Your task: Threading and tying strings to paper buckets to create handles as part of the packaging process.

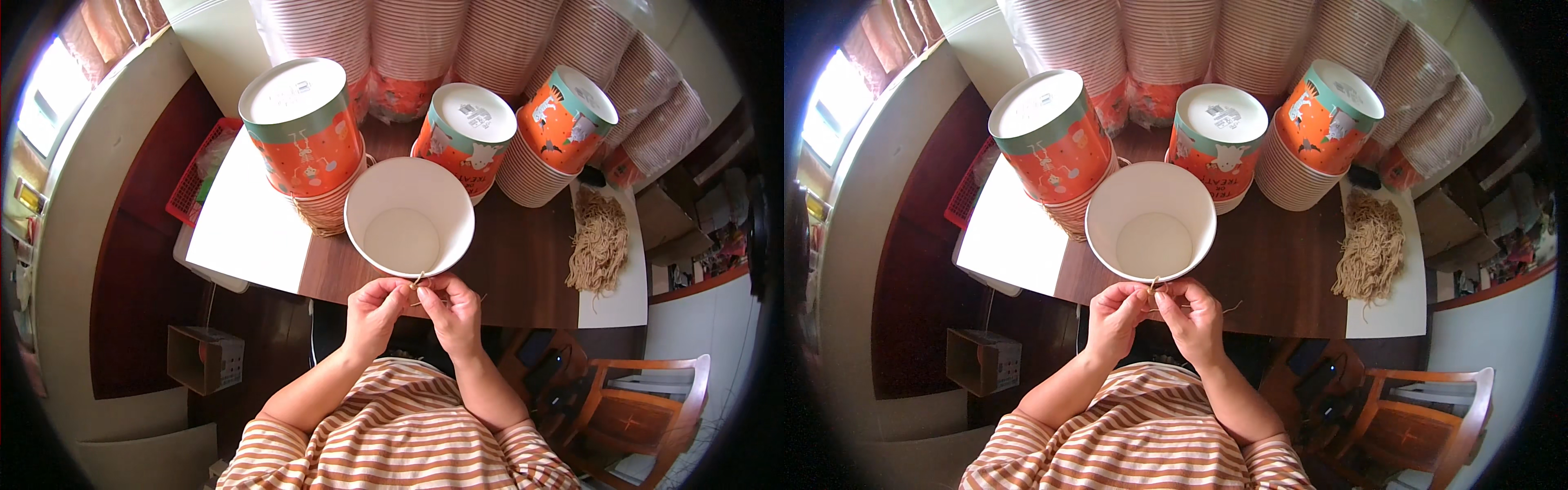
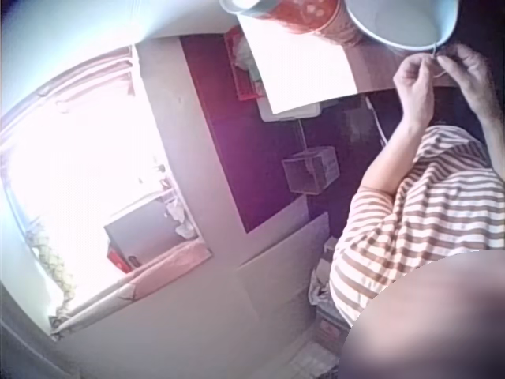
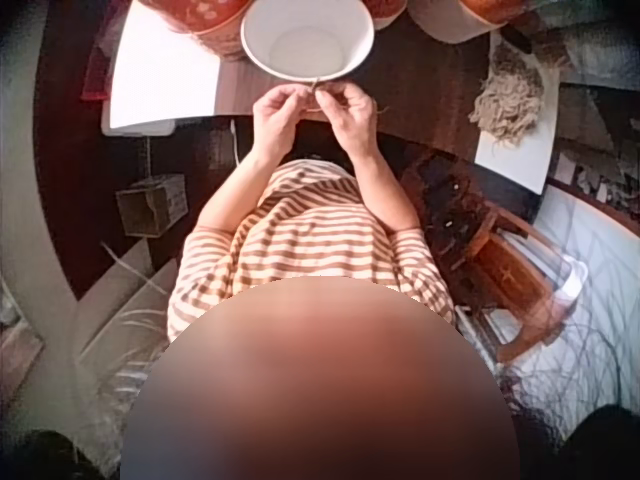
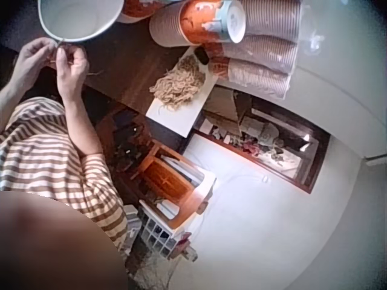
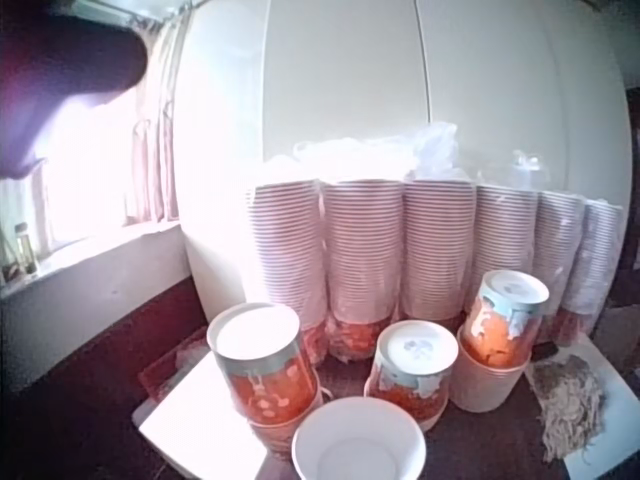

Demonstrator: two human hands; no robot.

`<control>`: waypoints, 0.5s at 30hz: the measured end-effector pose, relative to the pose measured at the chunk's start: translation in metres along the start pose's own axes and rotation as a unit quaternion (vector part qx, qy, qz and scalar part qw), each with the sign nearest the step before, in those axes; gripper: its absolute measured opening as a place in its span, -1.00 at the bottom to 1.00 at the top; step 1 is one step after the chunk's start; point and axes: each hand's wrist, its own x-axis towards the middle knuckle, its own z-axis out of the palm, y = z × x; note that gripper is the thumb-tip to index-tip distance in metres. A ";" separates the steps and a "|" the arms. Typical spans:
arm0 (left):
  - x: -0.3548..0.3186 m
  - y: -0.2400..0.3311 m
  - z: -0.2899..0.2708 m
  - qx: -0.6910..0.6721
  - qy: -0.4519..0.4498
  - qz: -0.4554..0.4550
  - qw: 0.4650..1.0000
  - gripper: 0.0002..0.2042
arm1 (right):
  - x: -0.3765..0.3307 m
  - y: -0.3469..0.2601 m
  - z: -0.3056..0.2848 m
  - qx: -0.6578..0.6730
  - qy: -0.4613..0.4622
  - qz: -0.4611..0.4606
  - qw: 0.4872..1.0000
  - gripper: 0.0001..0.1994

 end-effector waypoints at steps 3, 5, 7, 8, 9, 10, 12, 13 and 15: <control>-0.001 0.002 0.000 0.027 -0.006 0.004 1.000 -0.88 | 0.001 0.000 0.000 -0.007 -0.003 0.001 1.000 -0.89; -0.001 0.003 0.003 0.029 -0.004 0.010 1.000 -0.87 | 0.001 0.002 -0.002 -0.038 -0.001 -0.006 0.999 -0.90; -0.001 0.002 0.000 0.026 -0.006 0.009 1.000 -0.86 | 0.001 0.001 -0.002 -0.069 0.000 -0.013 0.998 -0.91; -0.001 0.001 -0.002 0.023 -0.009 0.010 1.000 -0.85 | 0.001 -0.002 0.001 -0.030 0.003 -0.002 1.000 -0.91; -0.001 0.001 -0.004 0.023 -0.008 0.009 1.000 -0.85 | 0.001 -0.004 0.003 0.009 0.006 0.010 1.000 -0.92; -0.001 0.001 -0.006 0.022 -0.017 0.011 1.000 -0.84 | 0.001 -0.002 0.002 0.009 0.006 0.010 1.000 -0.92; -0.002 0.002 -0.005 0.021 -0.026 0.012 0.999 -0.84 | 0.001 0.004 -0.002 -0.043 0.009 -0.007 0.999 -0.92; -0.002 0.004 -0.004 0.032 -0.026 0.014 0.999 -0.84 | 0.001 0.003 -0.001 -0.043 0.009 -0.006 0.999 -0.92; -0.001 0.003 -0.003 0.043 -0.027 0.015 0.999 -0.84 | 0.001 0.002 0.001 -0.027 0.017 -0.005 0.999 -0.92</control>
